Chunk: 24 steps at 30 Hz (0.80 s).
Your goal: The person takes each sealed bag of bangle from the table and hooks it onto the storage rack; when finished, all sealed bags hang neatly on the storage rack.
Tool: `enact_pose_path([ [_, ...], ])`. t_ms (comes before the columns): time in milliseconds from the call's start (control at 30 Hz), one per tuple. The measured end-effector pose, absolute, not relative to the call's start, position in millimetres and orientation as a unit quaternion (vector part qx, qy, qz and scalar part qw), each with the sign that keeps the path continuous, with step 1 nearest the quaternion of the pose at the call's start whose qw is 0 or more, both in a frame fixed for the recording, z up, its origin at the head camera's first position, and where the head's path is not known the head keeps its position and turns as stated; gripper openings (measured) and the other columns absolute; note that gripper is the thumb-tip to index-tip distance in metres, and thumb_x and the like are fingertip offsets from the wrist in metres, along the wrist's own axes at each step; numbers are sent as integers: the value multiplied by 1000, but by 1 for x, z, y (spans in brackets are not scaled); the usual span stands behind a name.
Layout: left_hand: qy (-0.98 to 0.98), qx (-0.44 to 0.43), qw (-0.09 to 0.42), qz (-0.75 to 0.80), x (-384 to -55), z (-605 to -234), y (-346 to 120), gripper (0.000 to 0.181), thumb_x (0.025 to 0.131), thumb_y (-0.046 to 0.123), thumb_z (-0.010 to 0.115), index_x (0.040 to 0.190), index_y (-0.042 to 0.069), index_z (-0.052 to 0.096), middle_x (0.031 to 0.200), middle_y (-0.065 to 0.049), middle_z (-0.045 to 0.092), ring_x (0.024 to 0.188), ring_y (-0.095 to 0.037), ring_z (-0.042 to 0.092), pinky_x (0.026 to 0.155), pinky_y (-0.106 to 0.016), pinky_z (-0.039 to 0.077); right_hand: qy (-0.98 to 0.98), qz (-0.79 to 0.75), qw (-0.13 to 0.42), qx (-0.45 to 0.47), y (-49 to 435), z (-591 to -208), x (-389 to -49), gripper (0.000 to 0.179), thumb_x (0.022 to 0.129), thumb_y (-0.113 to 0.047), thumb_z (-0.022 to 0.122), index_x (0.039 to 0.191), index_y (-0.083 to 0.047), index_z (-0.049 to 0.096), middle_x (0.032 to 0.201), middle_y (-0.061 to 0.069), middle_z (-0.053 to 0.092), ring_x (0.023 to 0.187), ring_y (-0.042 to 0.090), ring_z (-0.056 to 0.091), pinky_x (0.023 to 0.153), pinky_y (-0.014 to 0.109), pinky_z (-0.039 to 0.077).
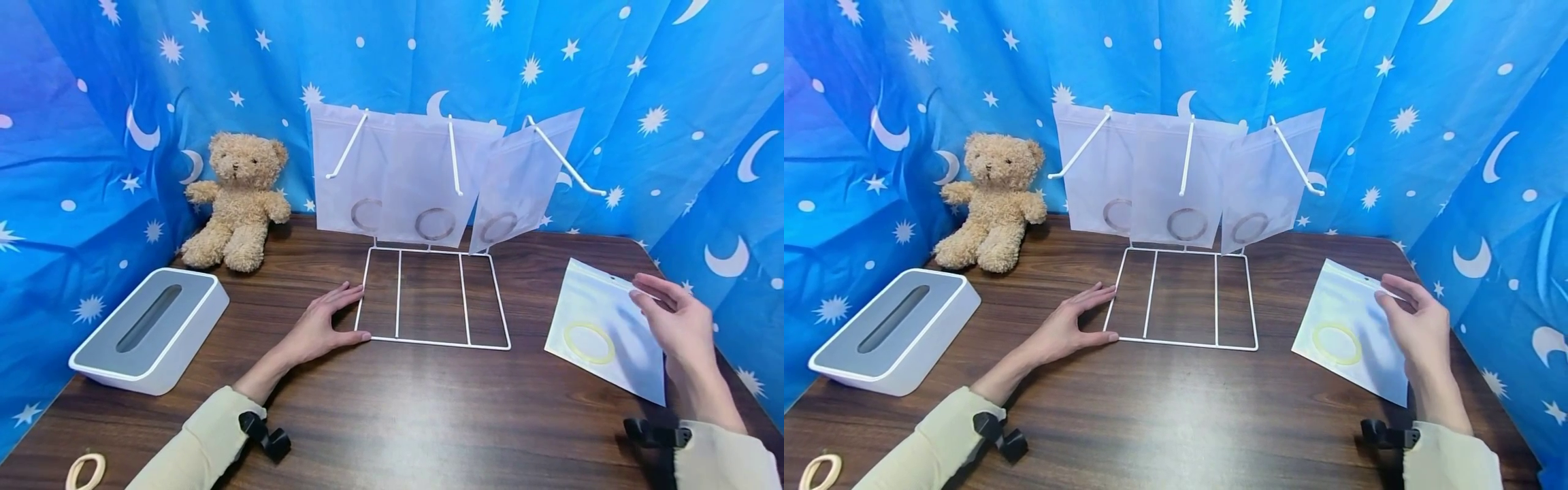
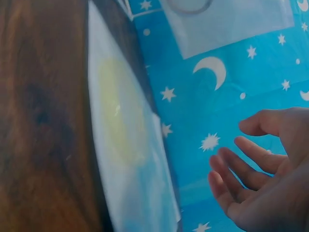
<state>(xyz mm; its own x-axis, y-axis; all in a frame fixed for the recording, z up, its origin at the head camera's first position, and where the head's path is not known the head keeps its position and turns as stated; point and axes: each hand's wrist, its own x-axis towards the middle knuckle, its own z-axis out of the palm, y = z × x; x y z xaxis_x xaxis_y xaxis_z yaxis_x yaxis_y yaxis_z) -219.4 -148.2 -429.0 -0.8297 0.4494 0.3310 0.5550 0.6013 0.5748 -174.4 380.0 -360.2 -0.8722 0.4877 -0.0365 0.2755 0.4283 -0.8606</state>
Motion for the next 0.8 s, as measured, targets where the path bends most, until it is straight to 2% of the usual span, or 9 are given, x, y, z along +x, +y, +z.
enact_pose_path([
  [33,-891,-282,77,-346,-220,-429,-148,80,78,48,80,142,9,53,148,-5,47,142,-29,31,109,-58,24,-841,477,107,-231,381,-362,-175,62,96,-47,56,151,-23,41,154,6,37,140,29,33,110,48,31],
  [100,-891,-282,78,-346,-220,-429,-148,80,78,48,80,142,9,53,148,-5,47,142,-29,31,109,-58,24,-849,465,103,-229,384,-368,-175,64,97,-47,55,152,-18,39,156,12,32,140,36,30,108,54,31],
  [167,-892,-282,77,-346,-220,-429,-148,80,78,48,80,142,9,53,148,-5,46,142,-29,31,109,-58,24,-856,455,100,-226,386,-372,-175,67,97,-45,55,152,-12,37,155,18,31,137,40,33,104,54,35],
  [300,-893,-279,75,-346,-220,-429,-148,80,78,48,80,142,10,53,148,-5,46,142,-28,31,109,-59,23,-865,441,89,-220,388,-378,-173,72,98,-45,54,153,-5,31,156,25,24,135,48,30,101,62,34],
  [400,-892,-279,77,-346,-219,-429,-149,80,78,49,80,142,10,53,148,-5,47,142,-28,31,109,-59,23,-877,419,79,-223,389,-380,-171,75,98,-45,53,152,-1,28,156,28,19,136,52,27,102,68,28],
  [800,-893,-278,76,-347,-219,-429,-149,80,78,49,80,142,9,53,148,-4,46,142,-27,31,109,-57,23,-897,337,25,-285,387,-385,-170,94,91,-55,60,151,7,22,148,41,11,135,56,5,100,72,18],
])
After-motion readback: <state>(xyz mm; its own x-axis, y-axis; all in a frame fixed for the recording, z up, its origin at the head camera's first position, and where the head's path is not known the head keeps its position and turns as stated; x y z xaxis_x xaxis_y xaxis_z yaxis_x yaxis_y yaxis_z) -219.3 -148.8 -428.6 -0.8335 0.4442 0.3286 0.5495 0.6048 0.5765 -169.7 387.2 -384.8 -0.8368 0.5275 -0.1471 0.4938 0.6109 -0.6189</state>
